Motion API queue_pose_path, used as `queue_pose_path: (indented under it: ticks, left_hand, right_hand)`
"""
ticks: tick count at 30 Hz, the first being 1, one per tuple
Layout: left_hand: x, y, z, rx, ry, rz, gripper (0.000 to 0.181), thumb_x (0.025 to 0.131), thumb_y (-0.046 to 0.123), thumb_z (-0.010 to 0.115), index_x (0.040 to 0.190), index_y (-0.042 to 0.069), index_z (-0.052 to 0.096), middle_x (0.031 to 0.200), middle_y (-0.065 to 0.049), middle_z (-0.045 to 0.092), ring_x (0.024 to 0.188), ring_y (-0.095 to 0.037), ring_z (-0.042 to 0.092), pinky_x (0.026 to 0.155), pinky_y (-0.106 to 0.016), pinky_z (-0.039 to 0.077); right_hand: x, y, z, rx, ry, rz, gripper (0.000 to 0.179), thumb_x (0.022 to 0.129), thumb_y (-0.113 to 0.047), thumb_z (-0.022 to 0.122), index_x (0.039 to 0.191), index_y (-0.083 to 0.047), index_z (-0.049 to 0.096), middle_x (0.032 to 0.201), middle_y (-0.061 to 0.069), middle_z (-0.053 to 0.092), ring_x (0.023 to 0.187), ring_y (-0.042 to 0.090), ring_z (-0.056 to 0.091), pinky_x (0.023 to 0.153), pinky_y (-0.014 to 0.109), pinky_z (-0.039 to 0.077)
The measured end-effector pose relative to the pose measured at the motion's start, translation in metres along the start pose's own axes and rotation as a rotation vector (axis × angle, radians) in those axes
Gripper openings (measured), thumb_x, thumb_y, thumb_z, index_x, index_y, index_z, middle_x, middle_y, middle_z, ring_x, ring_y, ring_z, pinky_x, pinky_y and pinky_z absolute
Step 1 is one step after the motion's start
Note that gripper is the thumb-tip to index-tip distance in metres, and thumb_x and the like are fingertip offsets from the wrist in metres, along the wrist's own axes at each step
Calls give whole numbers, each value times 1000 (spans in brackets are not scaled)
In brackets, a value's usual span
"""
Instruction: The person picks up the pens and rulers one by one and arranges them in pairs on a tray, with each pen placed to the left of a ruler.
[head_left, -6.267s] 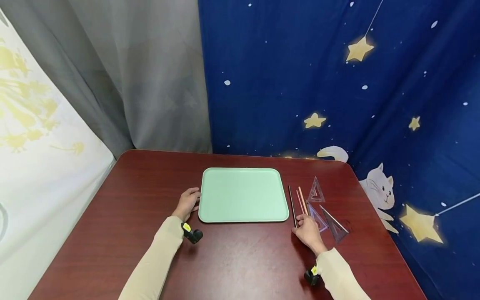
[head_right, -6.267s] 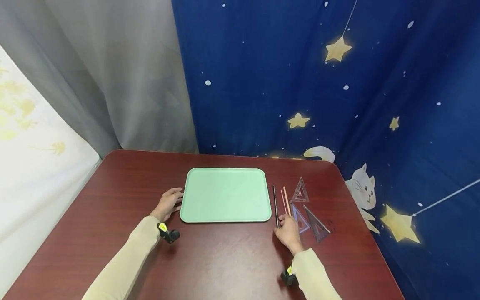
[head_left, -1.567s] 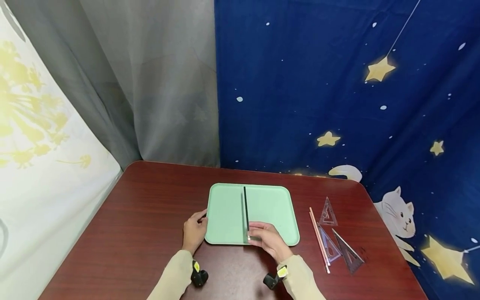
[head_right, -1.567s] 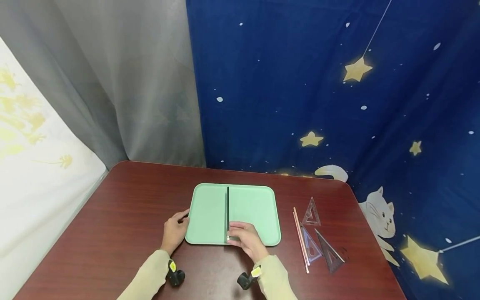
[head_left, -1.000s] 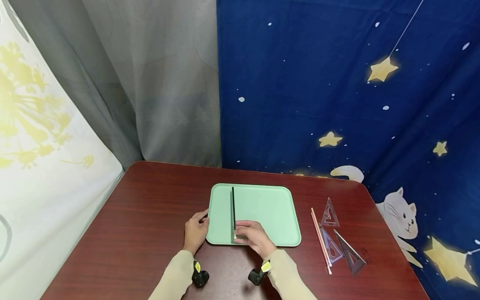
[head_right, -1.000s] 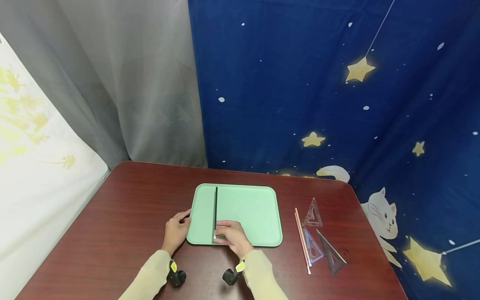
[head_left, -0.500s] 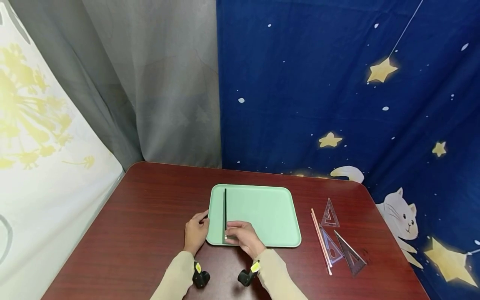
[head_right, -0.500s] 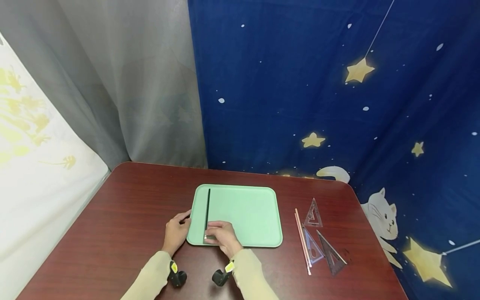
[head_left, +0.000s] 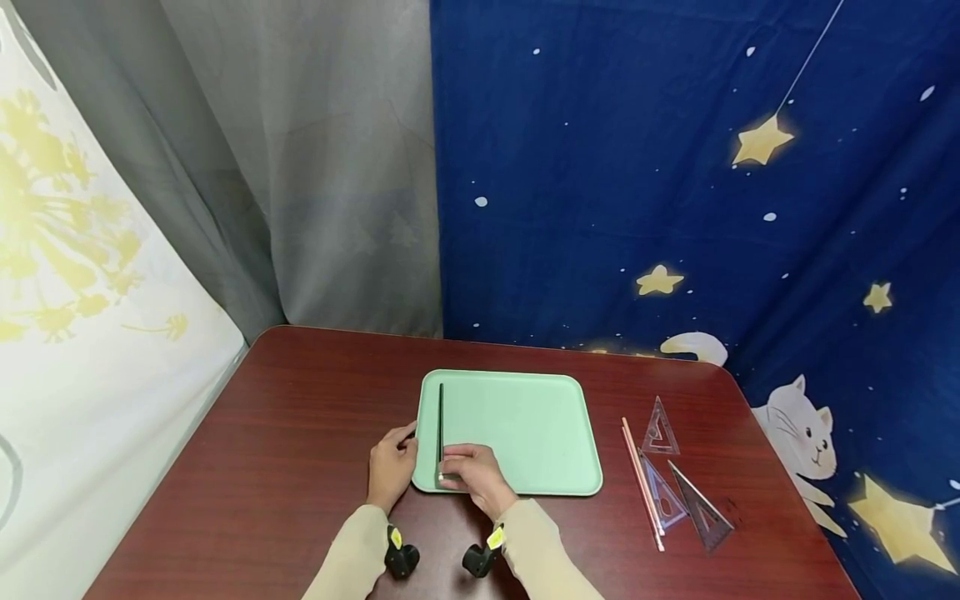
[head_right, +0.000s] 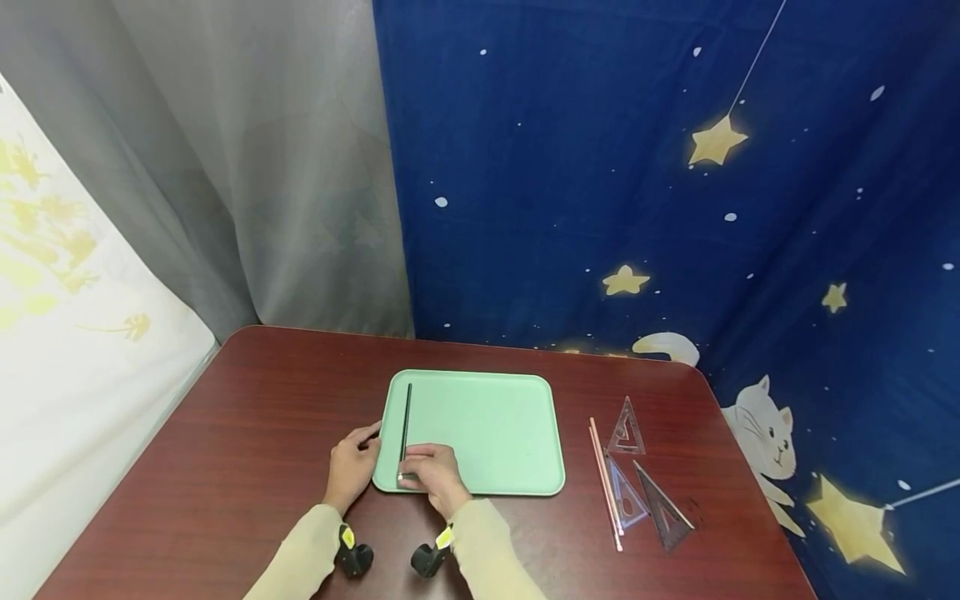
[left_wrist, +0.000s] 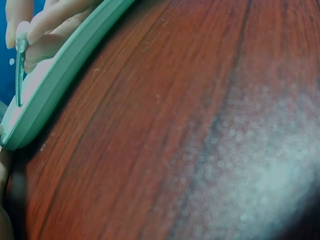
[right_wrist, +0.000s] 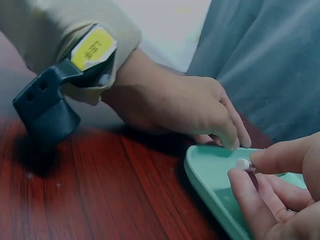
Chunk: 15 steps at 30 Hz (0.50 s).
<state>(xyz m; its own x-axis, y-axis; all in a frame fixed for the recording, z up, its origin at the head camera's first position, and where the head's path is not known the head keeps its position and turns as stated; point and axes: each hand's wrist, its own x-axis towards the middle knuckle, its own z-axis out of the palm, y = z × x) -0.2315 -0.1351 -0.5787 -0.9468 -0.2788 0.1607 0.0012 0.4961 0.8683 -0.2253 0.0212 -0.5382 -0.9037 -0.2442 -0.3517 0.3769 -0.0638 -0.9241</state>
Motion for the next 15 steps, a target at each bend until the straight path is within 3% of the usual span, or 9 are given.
queue_pose_path:
  ticks: [5,15]
  left_hand:
    - [0,-1,0,13,-6,-7,31,92,10,59,121,10,67,113,-8,68,83,-16,65,69,-25,48]
    - [0,0,0,25,7,13,31,91,6,60,120,8,68,111,-11,68,80,-16,64,67,-24,48]
  right_hand:
    - [1,1,7,-71,50,6,35,79,8,64,114,13,60,96,20,65,70,13,66,67,29,57]
    - [2,-3,22,-226,171,-2,26,72,10,67,98,9,63,81,12,67,58,13,64,57,28,56]
